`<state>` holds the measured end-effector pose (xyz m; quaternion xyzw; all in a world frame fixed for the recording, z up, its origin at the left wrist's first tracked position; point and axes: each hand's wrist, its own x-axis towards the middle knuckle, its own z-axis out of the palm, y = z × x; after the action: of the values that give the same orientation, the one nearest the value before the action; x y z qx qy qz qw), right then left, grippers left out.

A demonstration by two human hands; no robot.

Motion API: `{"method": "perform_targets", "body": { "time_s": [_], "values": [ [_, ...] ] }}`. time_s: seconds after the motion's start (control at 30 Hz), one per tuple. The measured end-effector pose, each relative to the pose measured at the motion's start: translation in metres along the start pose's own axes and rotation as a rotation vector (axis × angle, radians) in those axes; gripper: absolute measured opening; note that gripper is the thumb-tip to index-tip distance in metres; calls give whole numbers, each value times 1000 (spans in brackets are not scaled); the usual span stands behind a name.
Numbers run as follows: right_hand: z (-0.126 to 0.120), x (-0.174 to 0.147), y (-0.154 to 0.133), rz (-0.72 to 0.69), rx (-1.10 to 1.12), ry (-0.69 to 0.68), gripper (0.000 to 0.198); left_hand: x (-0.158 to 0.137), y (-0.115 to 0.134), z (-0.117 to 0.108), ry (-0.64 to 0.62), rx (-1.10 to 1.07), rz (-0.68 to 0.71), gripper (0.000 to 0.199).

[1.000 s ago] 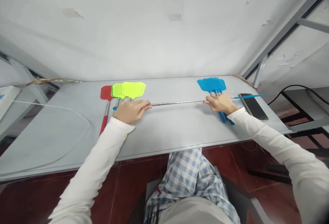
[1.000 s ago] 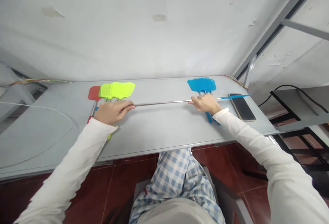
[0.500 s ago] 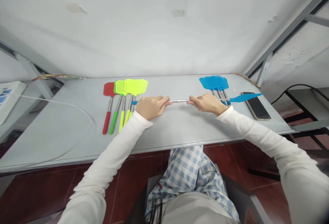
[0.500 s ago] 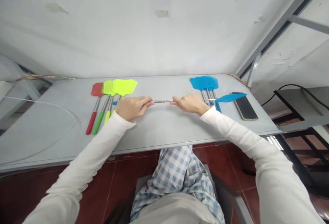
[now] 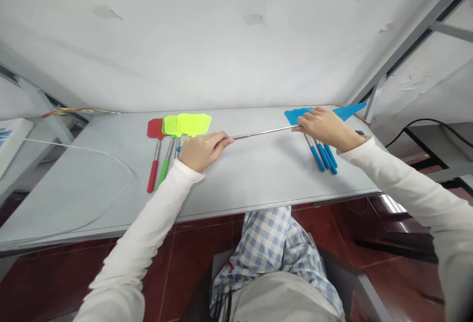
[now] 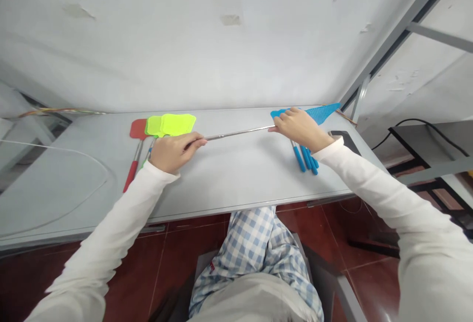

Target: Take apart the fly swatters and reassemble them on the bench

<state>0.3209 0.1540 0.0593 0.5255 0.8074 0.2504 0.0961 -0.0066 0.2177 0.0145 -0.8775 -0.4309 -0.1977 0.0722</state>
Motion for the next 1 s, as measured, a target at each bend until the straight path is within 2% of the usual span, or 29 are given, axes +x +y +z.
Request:
{"method": "perform_targets", "body": {
  "time_s": [0.13, 0.27, 0.37, 0.53, 0.73, 0.8, 0.87, 0.93, 1.0],
  "values": [
    [1, -4, -3, -105, -8, -81, 50, -3, 2, 2, -23, -15, 38, 50],
    [-3, 2, -32, -185, 21, -150, 51, -2, 30, 12, -65, -74, 78, 45],
    [-6, 12, -56, -219, 58, -153, 49, 2, 52, 18, -90, -80, 107, 44],
    [-6, 21, -73, -166, 83, -68, 47, 6, 66, 20, -87, -114, 90, 44],
    [-18, 13, -43, -102, 10, 142, 36, 5, 46, 11, -57, -64, 57, 47],
    [-24, 11, -32, -154, 36, 103, 37, 3, 40, 8, -48, -66, 64, 48],
    [-28, 11, -29, -211, 81, -14, 40, 0, 38, 8, -40, -85, 89, 48],
    [-30, 13, -33, -214, 111, -135, 43, -4, 40, 10, -26, -107, 116, 47],
    [-33, 17, -41, -197, 128, -201, 44, -7, 46, 13, -14, -125, 146, 47]
  ]
}}
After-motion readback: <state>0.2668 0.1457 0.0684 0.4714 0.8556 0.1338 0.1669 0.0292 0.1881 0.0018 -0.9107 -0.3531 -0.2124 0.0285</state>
